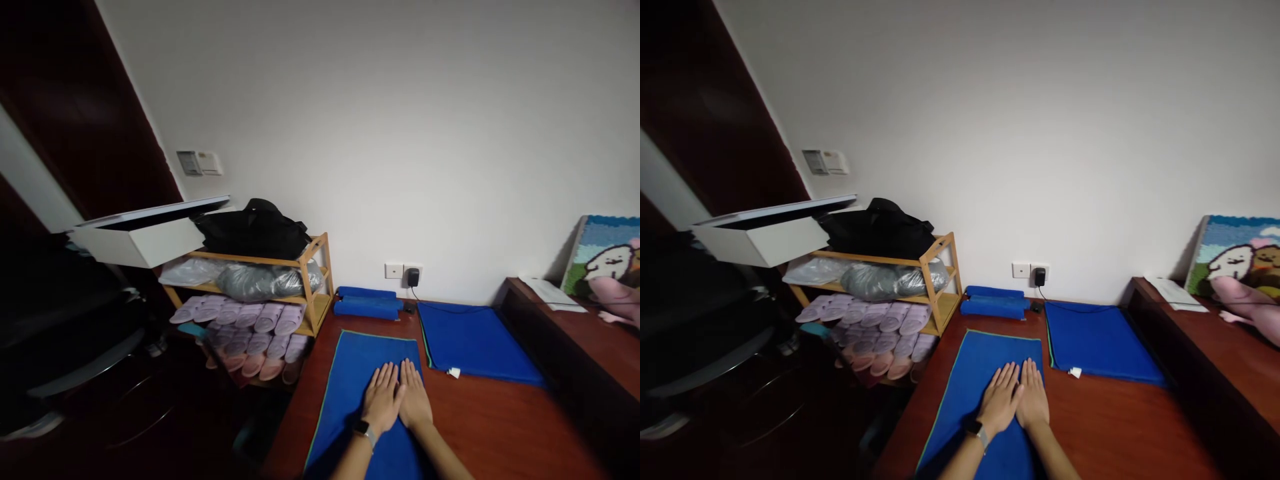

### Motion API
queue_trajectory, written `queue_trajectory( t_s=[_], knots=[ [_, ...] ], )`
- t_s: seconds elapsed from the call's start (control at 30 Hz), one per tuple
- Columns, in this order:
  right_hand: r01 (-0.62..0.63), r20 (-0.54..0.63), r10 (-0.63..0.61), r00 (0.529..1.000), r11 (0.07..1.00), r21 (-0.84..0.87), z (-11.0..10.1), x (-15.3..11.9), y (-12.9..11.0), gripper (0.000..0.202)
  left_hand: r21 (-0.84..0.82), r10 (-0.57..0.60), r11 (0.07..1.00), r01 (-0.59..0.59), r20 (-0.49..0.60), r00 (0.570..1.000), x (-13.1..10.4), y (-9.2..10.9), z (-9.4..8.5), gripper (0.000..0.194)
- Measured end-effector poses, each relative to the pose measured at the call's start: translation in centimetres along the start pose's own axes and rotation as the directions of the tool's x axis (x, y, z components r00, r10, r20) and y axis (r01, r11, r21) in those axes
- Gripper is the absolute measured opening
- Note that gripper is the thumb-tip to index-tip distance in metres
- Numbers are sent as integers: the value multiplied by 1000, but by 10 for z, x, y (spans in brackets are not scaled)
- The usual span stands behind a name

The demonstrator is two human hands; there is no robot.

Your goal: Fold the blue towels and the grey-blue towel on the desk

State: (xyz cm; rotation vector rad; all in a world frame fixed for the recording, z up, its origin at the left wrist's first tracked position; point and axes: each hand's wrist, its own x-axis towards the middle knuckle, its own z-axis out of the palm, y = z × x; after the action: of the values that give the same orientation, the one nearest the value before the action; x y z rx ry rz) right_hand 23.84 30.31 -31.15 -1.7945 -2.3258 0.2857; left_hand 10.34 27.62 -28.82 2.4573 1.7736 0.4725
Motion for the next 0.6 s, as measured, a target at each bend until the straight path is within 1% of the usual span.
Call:
queue_trajectory(
  t_s=[0.03,0.07,0.1,0.17,0.27,0.33,0.37,0.4,0.43,0.47,0.53,0.6],
  knots=[
    [-4,6,4,1000,1000,-5,-3,0,-1,69,-6,-20,1000,20,7,1000,-3,1,1,63],
    [-20,12,20,1000,1000,-8,-5,-1,-2,70,-2,-50,999,50,14,999,-8,-3,0,63],
    [-41,19,42,999,999,-10,-8,-1,-4,70,10,-83,997,83,20,996,-14,-13,-3,65],
    [-72,28,73,997,997,-17,-13,-2,-7,71,53,-165,985,164,22,986,-34,-45,-14,67],
    [-87,42,88,995,996,-29,-24,-3,-13,70,116,-308,945,307,-12,951,-71,-97,-33,70],
    [-101,58,103,993,994,-34,-32,-3,-17,69,138,-362,921,363,-35,931,-92,-119,-44,71],
    [-112,60,114,992,993,-35,-35,-5,-19,69,146,-368,917,371,-48,929,-100,-125,-49,70],
    [-121,53,123,991,992,-33,-36,-9,-21,69,151,-361,918,367,-70,930,-105,-125,-53,69],
    [-122,31,123,992,992,-26,-36,-14,-23,69,154,-345,921,357,-102,933,-108,-121,-56,67],
    [-113,-3,113,994,993,-14,-34,-22,-24,68,154,-321,927,341,-141,937,-109,-113,-57,65],
    [-71,-90,72,993,997,19,-23,-44,-25,69,145,-241,952,270,-193,951,-105,-84,-54,61],
    [-42,-140,47,989,998,40,-8,-69,-23,70,123,-117,983,139,-166,979,-96,-43,-44,59]
  ],
)
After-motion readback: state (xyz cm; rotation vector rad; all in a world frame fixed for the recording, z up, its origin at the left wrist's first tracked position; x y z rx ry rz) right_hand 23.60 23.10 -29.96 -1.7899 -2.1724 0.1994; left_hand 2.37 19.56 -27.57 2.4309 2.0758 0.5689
